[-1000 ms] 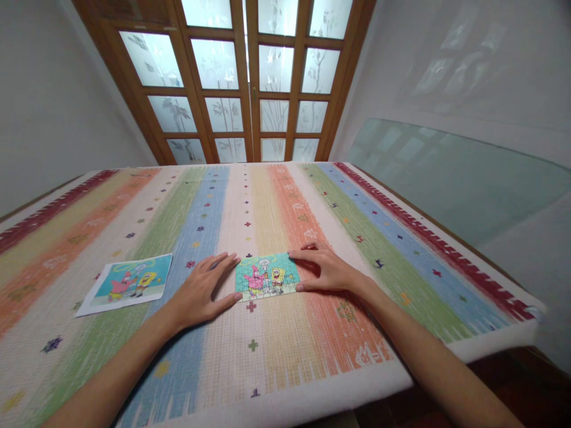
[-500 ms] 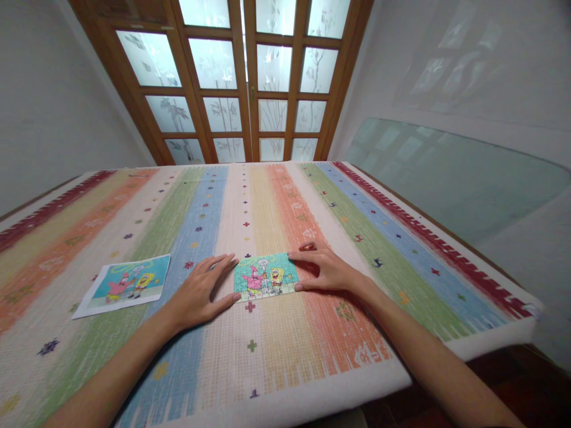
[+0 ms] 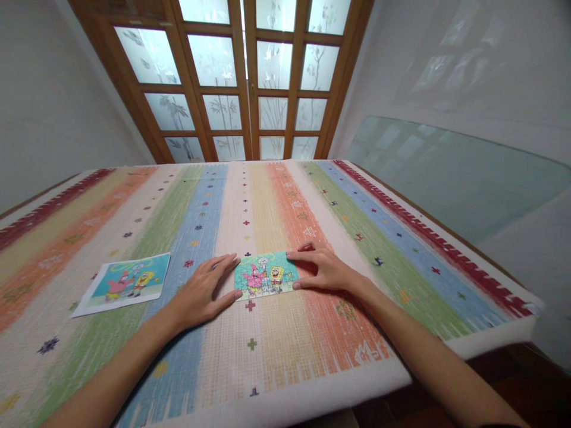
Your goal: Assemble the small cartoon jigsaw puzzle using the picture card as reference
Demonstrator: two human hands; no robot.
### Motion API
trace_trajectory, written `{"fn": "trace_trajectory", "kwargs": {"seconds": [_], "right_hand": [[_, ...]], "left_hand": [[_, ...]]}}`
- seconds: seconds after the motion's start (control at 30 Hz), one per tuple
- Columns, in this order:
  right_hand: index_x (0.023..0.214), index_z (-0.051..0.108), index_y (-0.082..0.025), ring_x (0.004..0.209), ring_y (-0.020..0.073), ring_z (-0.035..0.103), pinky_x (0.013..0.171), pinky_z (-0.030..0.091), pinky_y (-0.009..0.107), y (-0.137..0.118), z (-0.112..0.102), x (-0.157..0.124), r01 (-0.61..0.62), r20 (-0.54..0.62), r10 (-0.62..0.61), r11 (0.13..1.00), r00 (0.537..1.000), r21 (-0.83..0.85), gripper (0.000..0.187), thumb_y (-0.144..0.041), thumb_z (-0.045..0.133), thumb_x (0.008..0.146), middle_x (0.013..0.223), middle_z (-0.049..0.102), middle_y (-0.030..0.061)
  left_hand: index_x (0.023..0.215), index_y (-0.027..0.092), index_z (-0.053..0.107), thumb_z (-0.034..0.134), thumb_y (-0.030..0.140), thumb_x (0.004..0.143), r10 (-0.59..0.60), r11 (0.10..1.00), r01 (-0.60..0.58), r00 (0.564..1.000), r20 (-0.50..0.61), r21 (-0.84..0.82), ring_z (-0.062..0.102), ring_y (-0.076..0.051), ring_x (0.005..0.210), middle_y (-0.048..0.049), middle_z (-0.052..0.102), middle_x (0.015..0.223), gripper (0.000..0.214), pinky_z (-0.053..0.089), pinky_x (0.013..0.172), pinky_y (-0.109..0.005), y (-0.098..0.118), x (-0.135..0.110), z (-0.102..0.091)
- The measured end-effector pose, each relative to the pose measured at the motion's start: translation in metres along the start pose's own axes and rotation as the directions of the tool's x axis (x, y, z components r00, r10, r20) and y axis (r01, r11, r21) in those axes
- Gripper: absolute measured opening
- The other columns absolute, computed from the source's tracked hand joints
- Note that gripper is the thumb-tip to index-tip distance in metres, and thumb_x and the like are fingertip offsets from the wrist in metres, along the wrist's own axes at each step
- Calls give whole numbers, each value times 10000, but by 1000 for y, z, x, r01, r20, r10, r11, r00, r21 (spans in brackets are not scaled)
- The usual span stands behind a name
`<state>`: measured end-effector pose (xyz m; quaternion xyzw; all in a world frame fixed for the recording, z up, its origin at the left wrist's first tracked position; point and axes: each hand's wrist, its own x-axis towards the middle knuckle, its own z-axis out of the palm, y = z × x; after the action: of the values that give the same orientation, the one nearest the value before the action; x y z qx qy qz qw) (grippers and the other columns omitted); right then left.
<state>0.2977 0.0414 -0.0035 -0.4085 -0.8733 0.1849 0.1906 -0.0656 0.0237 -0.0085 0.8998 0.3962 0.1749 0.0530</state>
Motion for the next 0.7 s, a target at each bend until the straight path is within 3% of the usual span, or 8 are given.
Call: {"fn": "trace_trajectory", "kwargs": {"seconds": [0.7], "right_hand": [[1377,665,-253,1142,316,563,1000,508,523,-6,-7,1,-11,-1,11,999,1000,-41,712,-533,864,753,1223,682,128]], "left_hand": [[1520,209,392,570,569,949,-36,999,36,999,-13,27,531,-380,1347,-173,531,1500,699,448,1120,-571,-1,0,-5]]}}
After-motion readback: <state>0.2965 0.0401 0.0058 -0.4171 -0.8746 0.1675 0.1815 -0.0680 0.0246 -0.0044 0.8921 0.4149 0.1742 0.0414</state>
